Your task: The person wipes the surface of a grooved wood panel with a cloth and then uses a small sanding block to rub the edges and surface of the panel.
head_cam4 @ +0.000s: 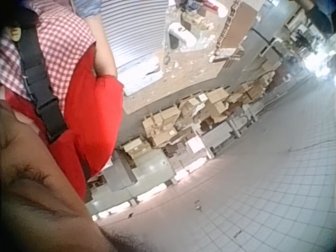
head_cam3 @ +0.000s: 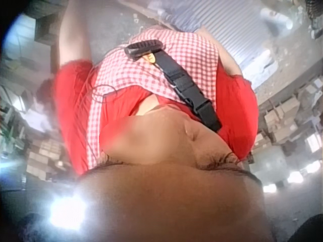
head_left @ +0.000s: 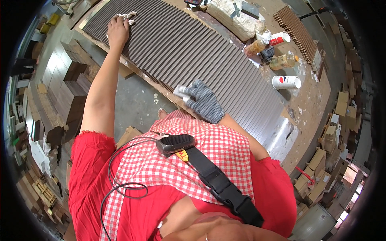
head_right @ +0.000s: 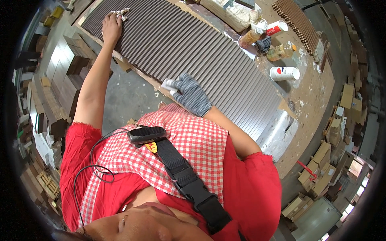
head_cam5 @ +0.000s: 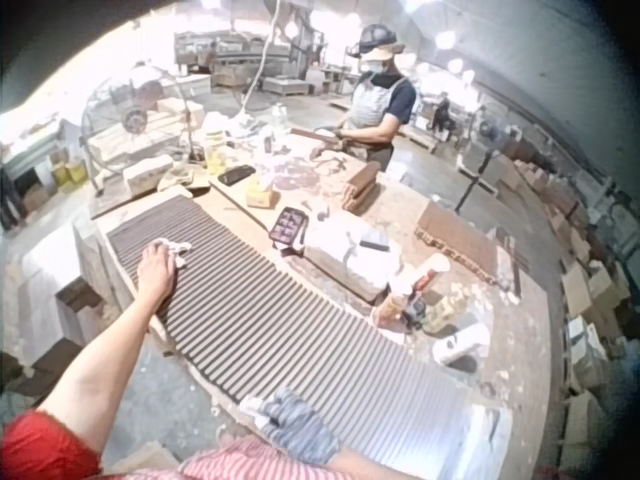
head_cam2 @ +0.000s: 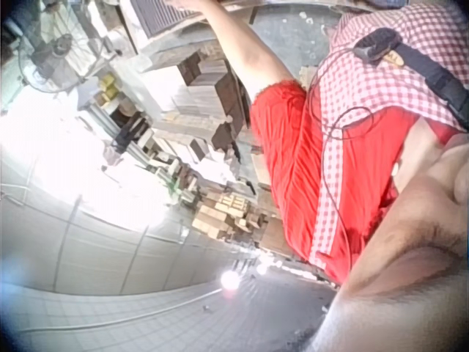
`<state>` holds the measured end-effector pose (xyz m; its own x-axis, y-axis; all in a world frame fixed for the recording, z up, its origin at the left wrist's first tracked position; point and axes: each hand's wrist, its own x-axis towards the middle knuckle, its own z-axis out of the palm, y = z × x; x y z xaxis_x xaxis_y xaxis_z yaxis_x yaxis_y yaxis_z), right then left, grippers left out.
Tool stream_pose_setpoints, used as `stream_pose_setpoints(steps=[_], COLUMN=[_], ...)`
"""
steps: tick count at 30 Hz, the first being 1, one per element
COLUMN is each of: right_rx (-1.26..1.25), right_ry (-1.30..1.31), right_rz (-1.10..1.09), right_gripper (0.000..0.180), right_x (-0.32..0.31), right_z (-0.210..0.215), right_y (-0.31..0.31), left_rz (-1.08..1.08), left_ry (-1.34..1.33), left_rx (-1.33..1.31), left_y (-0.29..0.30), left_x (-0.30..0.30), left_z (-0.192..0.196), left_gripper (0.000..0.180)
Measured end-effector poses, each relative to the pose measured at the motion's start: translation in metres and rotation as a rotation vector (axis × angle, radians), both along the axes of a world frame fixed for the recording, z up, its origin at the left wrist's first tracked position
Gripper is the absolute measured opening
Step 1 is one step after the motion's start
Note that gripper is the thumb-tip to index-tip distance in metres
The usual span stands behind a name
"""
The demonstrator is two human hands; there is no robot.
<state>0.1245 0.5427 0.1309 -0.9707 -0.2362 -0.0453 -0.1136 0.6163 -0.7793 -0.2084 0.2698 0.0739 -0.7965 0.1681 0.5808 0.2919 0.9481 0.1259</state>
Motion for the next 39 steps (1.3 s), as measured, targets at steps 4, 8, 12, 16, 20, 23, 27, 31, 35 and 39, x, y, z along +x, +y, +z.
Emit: stream_pose_setpoints(steps=[4,8,12,16,20,23,27,31,35,39], right_rx=[0.007,0.029,0.12,-0.001,-0.026,0.037,0.003,-0.06,-0.01,0.008], right_ry=[0.048,0.094,0.231,-0.007,-0.013,0.06,0.298,0.34,0.088,0.303], right_rz=[0.004,-0.228,-0.119,0.021,-0.017,-0.042,-0.133,-0.066,0.009,-0.079], right_gripper=[0.036,0.034,0.04,0.041,0.046,0.045,0.039,0.037,0.037,0.034], right_x=[-0.002,-0.026,-0.024,-0.004,-0.011,-0.016,-0.031,-0.029,-0.017,-0.045], right_z=[0.006,0.015,-0.006,0.006,0.01,0.007,-0.01,-0.012,0.004,-0.008], right_y=[0.002,0.022,0.019,-0.002,-0.004,-0.002,0.016,0.003,-0.004,0.023], left_rz=[-0.001,-0.016,0.007,0.03,0.015,0.031,0.014,0.015,-0.007,0.009], left_ry=[-0.014,-0.001,-0.027,-0.04,-0.038,-0.037,-0.028,-0.023,-0.027,-0.021], left_rx=[0.007,0.021,0.003,-0.007,-0.002,-0.02,0.01,0.015,0.009,0.008], left_y=[0.0,0.0,0.001,0.002,0.003,-0.001,0.003,-0.004,0.011,-0.001], left_x=[0.0,0.0,0.001,0.002,0.001,0.0,0.002,0.003,0.001,0.002], left_z=[0.0,0.001,0.003,0.001,0.005,0.002,0.003,0.0,0.008,0.005], left_gripper=[0.035,0.035,0.037,0.038,0.037,0.037,0.036,0.036,0.036,0.037])
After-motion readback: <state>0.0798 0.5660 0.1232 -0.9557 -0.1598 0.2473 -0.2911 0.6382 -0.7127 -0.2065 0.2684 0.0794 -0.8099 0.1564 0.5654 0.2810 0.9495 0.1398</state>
